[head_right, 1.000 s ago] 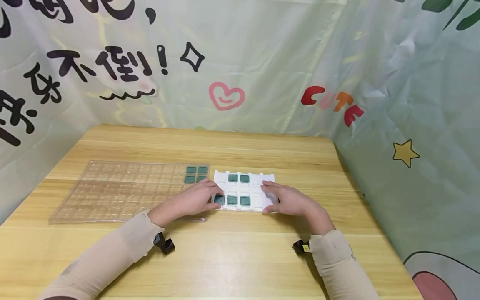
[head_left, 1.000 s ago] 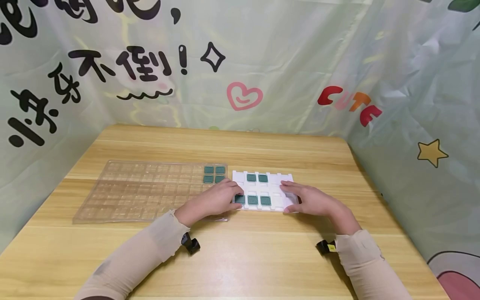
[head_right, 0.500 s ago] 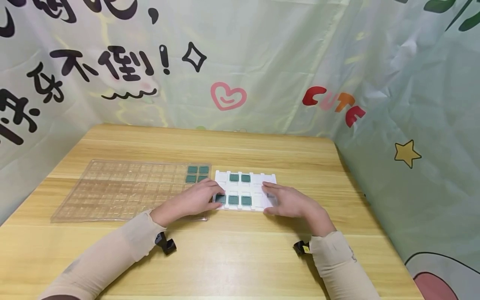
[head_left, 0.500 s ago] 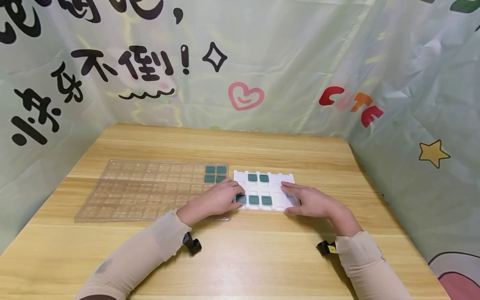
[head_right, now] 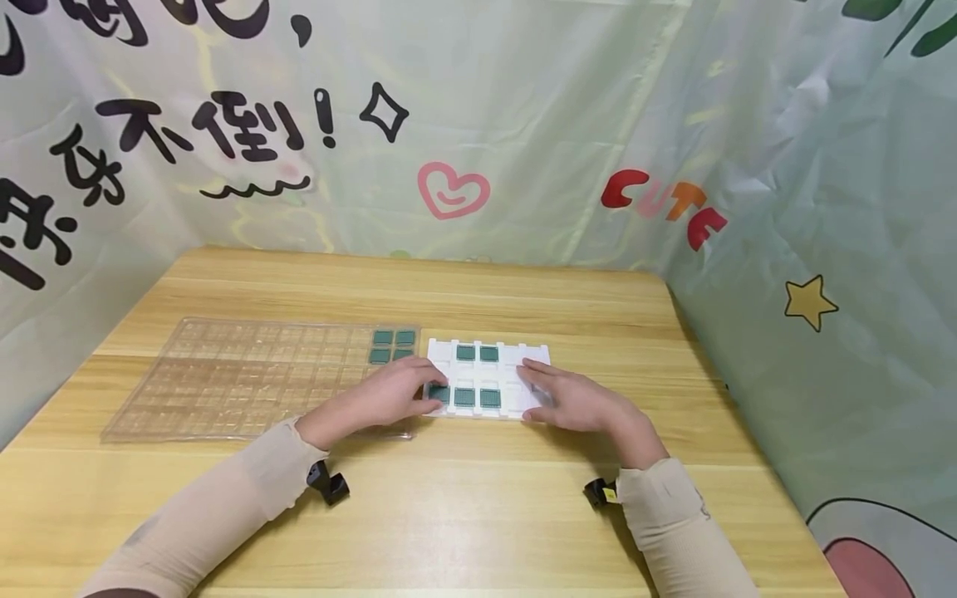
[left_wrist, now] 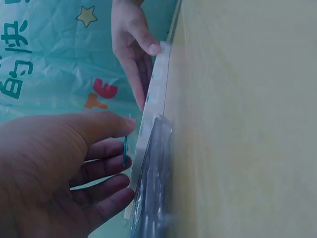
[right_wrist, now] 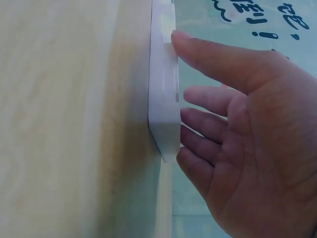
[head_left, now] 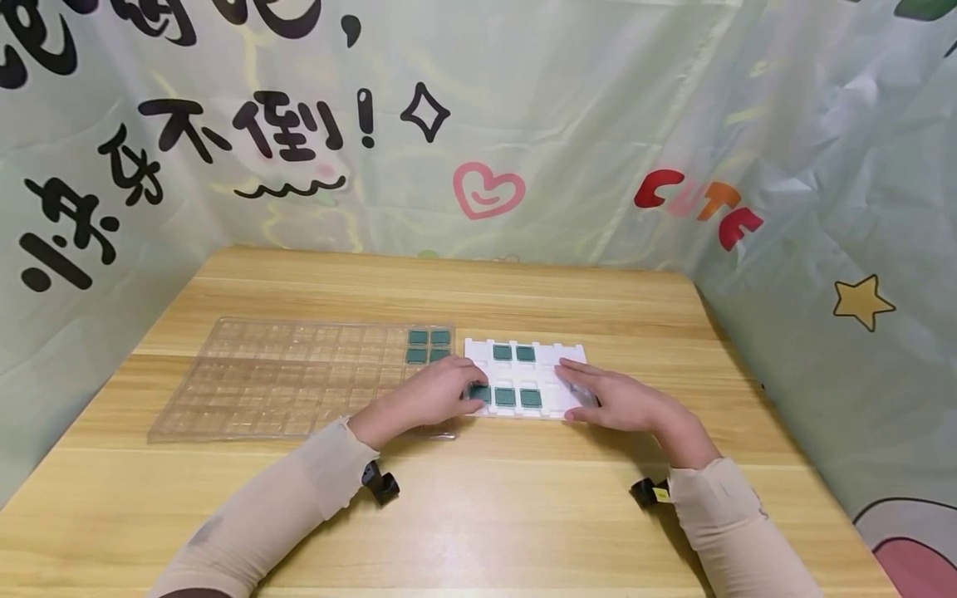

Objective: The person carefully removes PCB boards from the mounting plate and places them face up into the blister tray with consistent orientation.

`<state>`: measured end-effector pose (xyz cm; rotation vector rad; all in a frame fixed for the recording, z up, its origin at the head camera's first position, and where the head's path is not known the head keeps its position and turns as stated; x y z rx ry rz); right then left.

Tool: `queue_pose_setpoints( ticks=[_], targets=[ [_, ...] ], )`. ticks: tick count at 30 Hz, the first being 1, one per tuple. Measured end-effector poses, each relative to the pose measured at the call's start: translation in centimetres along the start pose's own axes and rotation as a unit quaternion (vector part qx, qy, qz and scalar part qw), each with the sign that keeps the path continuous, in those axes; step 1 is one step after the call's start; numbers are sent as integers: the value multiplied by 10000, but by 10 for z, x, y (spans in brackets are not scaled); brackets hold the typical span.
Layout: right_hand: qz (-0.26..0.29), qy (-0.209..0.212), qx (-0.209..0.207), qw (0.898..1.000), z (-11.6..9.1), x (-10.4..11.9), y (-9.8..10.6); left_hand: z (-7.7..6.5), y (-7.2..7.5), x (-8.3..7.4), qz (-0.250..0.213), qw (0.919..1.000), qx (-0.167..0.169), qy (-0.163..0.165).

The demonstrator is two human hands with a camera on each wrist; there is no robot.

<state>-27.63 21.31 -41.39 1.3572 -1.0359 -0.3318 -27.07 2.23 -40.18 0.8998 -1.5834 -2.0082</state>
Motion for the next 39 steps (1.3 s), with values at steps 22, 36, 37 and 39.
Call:
queue_pose_setpoints(
  ticks=[22,36,37,39],
  targets=[
    [-76,249,26,9997,1,3,-1,-4,16,17,-227,9992,-19,337],
    [-19,251,33,9997,2,3,-2,-7,26,28,-329,9982,77,505],
    [-16,253,33,9997,1,3,-2,-7,27,29,-337,9981,62,506],
    [-27,259,22,9997,1,2,-1,-7,31,30,-303,9983,-24,495]
  ],
)
Point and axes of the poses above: each hand's wrist, its own z-axis towards the middle knuckle, its own y-axis out of the back of the hand, x = y × z, the point moved 10 cm from there along z, towards the middle knuckle, and after that the axes turned 5 degrees about z, right-handed, at the moved point
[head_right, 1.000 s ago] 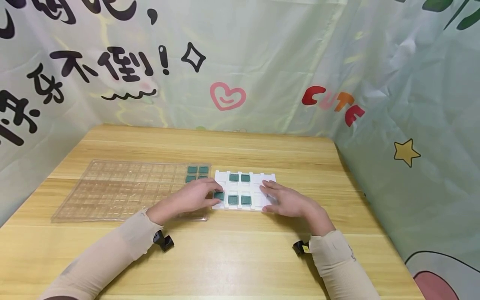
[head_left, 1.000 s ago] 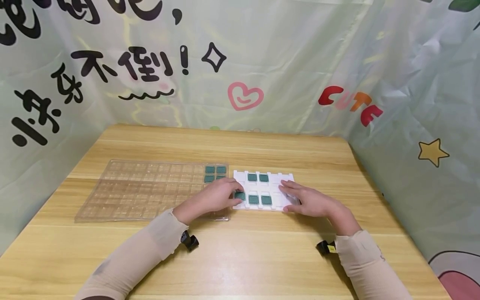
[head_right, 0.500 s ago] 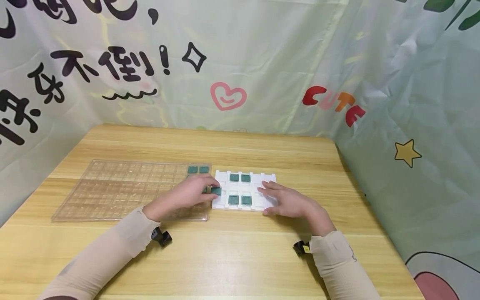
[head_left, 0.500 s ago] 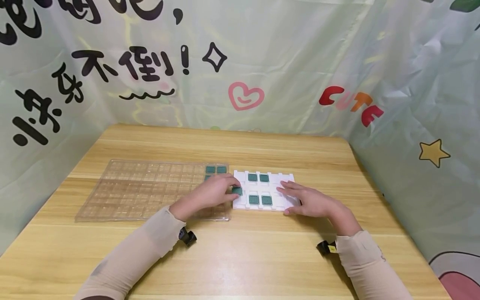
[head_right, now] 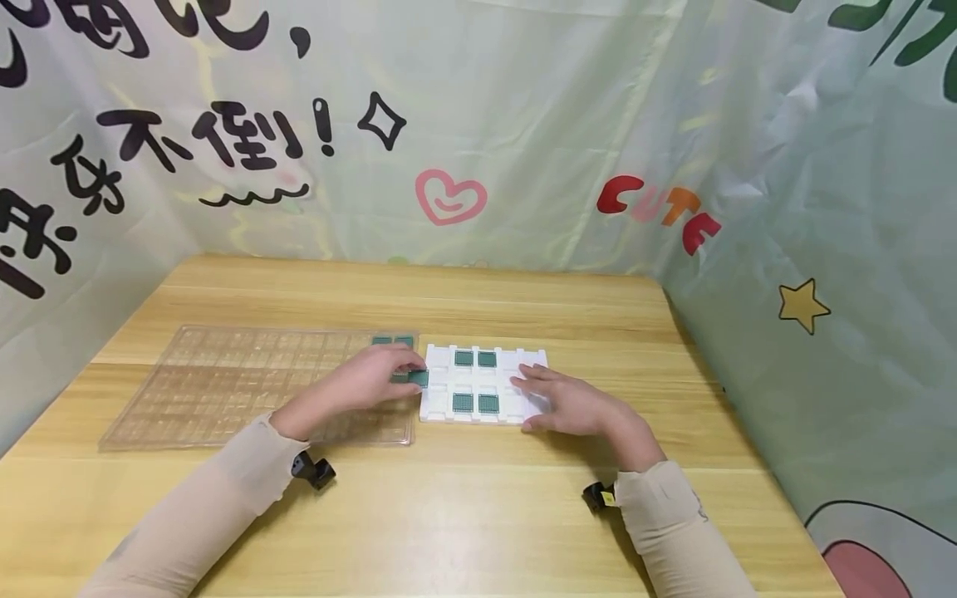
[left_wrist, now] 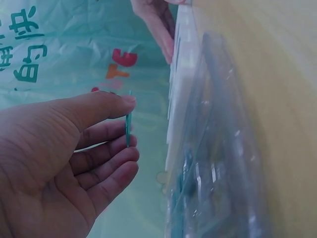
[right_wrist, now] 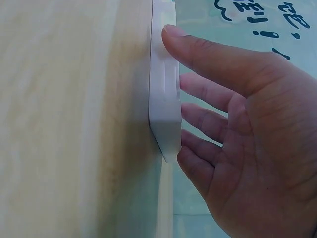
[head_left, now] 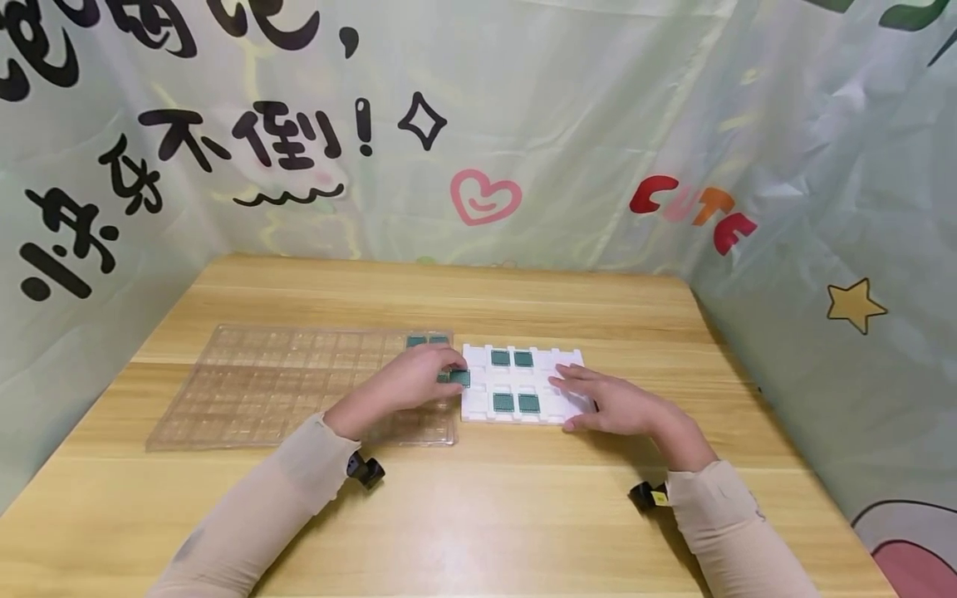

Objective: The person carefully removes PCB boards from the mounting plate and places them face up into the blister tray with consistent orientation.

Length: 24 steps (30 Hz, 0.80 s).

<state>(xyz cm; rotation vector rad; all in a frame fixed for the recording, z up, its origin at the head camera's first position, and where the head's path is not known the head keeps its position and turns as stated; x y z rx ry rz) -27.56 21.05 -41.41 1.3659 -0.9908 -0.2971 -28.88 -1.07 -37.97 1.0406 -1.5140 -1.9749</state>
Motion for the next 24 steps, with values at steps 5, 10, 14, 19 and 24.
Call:
queue_pose_setpoints(
  ticks=[5,10,14,19,24],
  targets=[
    [-33,27,-39,10000,1,-1,-1,-3,6,8,33,9998,-189,20],
    [-19,14,-38,10000,0,-1,-1,-8,7,14,98,9998,-154,47],
    [-35,-8,-55,10000,0,-1,-2,-11,5,20,81,9999,-84,95],
    [-26,-41,-83,10000,-1,-2,-2,-15,5,29,100,9997,-5,207],
    [24,-41,-67,10000,0,-1,0,-18,8,37,132,9992,33,388]
  ],
)
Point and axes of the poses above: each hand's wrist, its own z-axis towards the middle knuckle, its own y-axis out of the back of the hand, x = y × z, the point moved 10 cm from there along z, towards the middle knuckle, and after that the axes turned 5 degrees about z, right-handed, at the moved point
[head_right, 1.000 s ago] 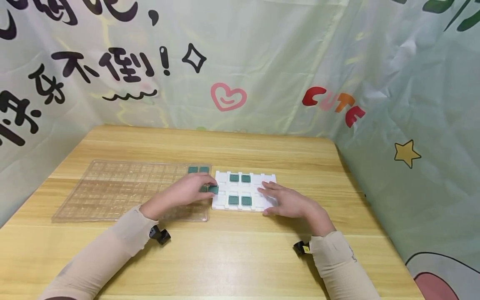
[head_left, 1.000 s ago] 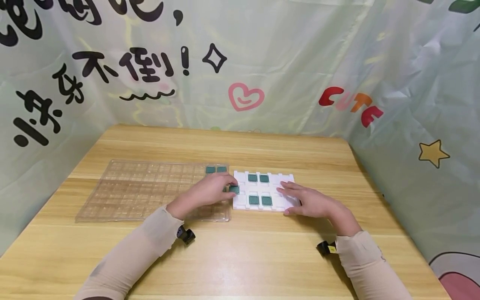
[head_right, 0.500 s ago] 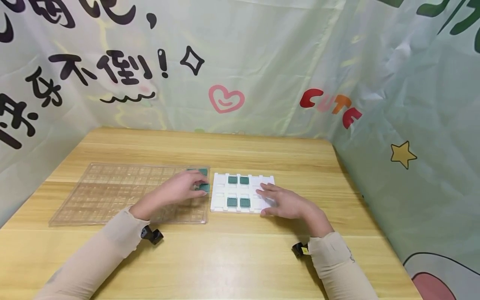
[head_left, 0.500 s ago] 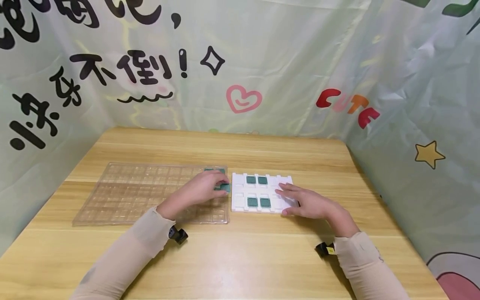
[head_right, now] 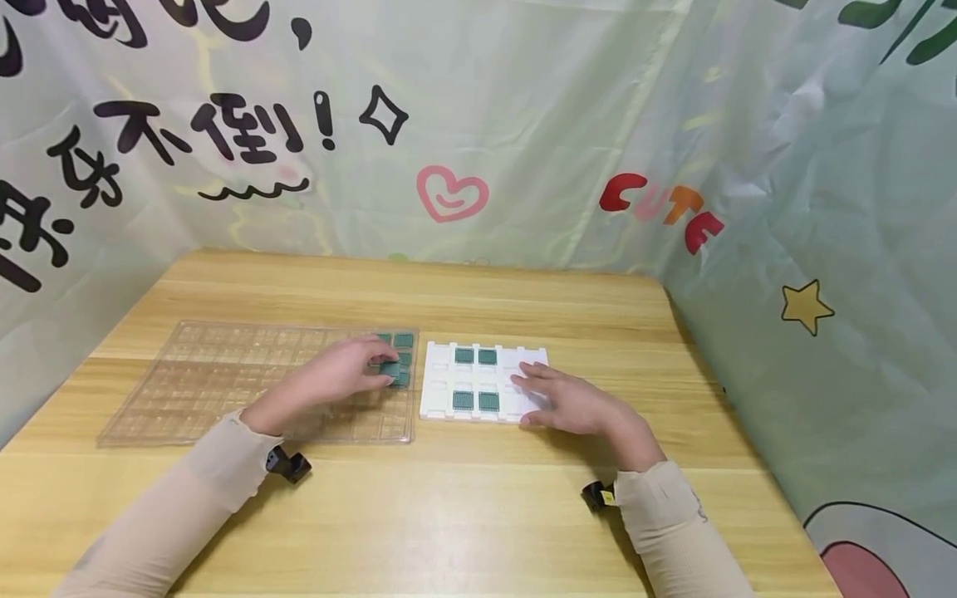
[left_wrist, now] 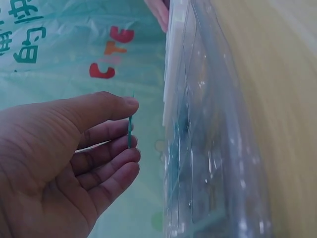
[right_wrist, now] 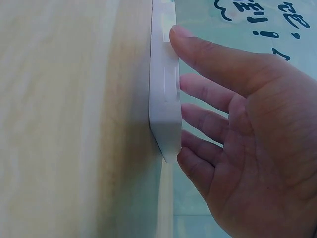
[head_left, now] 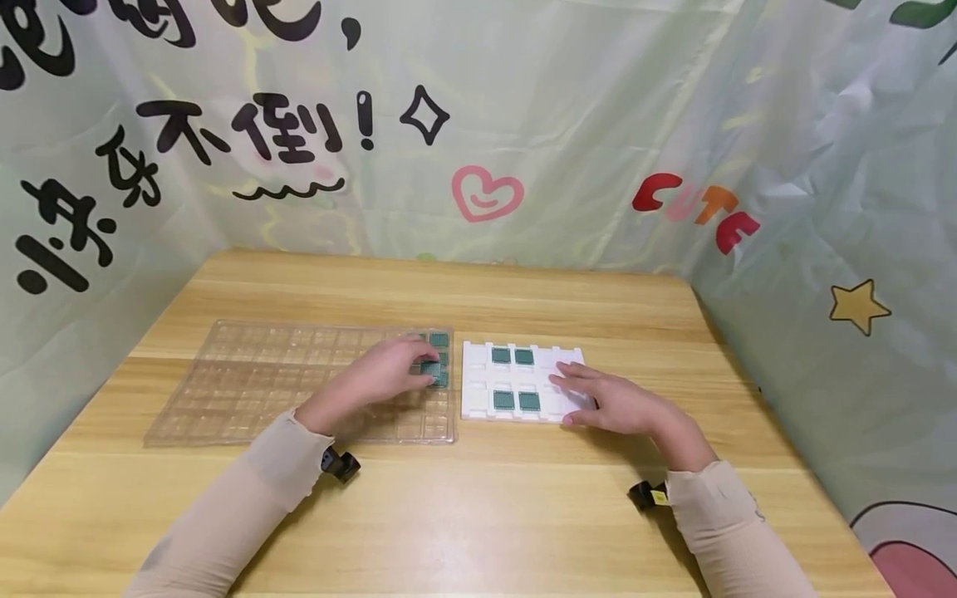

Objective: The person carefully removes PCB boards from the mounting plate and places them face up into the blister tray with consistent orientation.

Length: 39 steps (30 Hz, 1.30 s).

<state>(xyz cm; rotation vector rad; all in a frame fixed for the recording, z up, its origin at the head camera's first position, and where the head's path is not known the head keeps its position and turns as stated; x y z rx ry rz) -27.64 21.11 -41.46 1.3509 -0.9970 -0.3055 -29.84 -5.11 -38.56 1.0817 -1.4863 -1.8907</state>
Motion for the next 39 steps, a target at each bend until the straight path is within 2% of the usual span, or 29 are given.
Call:
queue_pose_setpoints(
  ticks=[11,19,25,33,39],
  targets=[
    [-52,52,-116,9999,1,3,11,3,8,12,211,9996,120,129],
    [-41,-172,-90,9998,3,-4,17,7,12,16,272,9994,186,118],
    [25,-221,-64,9997,2,-6,14,6,6,20,313,9986,358,233],
    [60,-103,-26,9999,2,-2,6,0,-10,25,323,9973,571,328],
    [124,-100,32,9999,2,-1,1,-5,-15,24,300,9967,644,399]
  ],
)
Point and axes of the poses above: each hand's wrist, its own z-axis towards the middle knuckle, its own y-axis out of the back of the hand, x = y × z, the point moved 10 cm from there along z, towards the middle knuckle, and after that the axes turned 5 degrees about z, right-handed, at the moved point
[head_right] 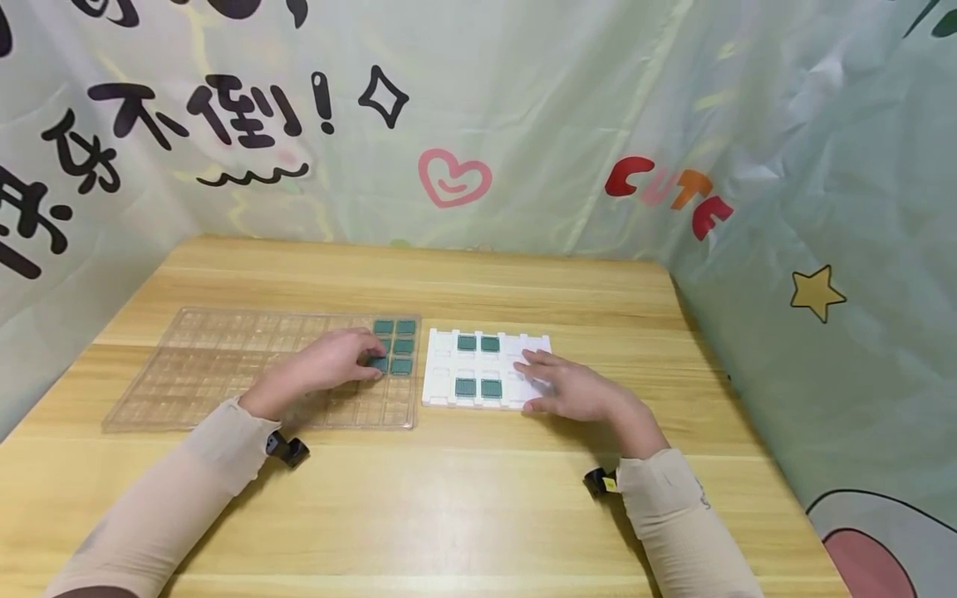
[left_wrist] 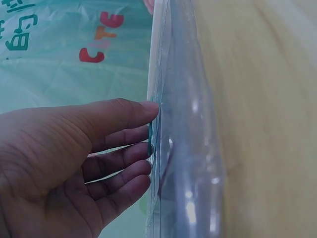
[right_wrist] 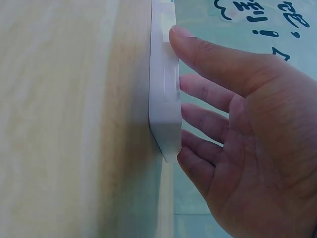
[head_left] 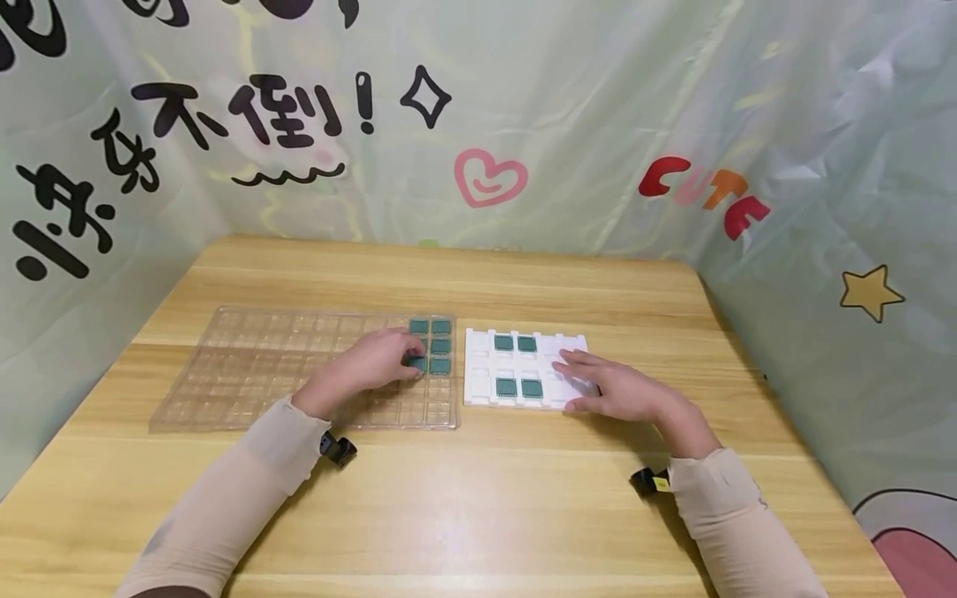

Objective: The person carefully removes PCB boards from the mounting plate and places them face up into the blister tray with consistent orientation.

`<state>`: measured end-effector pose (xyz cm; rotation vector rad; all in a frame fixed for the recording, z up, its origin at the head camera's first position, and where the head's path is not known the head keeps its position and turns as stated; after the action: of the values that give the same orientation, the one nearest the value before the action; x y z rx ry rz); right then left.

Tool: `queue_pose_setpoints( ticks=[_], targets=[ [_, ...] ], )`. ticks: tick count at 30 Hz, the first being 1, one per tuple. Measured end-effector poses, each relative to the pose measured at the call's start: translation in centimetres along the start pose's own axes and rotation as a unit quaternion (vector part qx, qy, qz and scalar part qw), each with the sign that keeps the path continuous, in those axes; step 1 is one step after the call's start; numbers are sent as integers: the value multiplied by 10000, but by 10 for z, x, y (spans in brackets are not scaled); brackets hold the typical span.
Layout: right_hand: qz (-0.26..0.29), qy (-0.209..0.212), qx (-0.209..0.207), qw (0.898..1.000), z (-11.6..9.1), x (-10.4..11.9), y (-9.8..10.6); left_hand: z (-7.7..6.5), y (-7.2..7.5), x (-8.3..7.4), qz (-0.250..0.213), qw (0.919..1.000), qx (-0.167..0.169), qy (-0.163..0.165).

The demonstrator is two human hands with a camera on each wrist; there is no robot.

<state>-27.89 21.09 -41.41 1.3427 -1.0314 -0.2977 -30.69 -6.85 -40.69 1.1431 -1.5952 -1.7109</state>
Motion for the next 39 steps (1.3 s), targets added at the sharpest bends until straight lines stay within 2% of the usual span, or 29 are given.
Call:
queue_pose_setpoints(
  ticks=[24,33,39],
  targets=[
    [11,63,-19,10000,-1,0,0,-1,0,-1,-14,10000,-40,-88],
    [-21,-11,46,10000,-1,0,-1,0,9,-12,-134,9994,-216,-241],
    [-20,10,42,10000,-1,0,-2,4,11,-21,-199,9994,-141,-243]
  ],
)
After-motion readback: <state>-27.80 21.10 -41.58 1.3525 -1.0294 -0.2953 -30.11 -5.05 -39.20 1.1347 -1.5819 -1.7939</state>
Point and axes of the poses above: each hand's wrist, its own z-axis towards the middle knuckle, its own y-axis out of the back of the hand, x = y × z, the point moved 10 cm from there along z, towards the middle knuckle, and after that the axes turned 5 degrees about z, right-handed, at the moved point
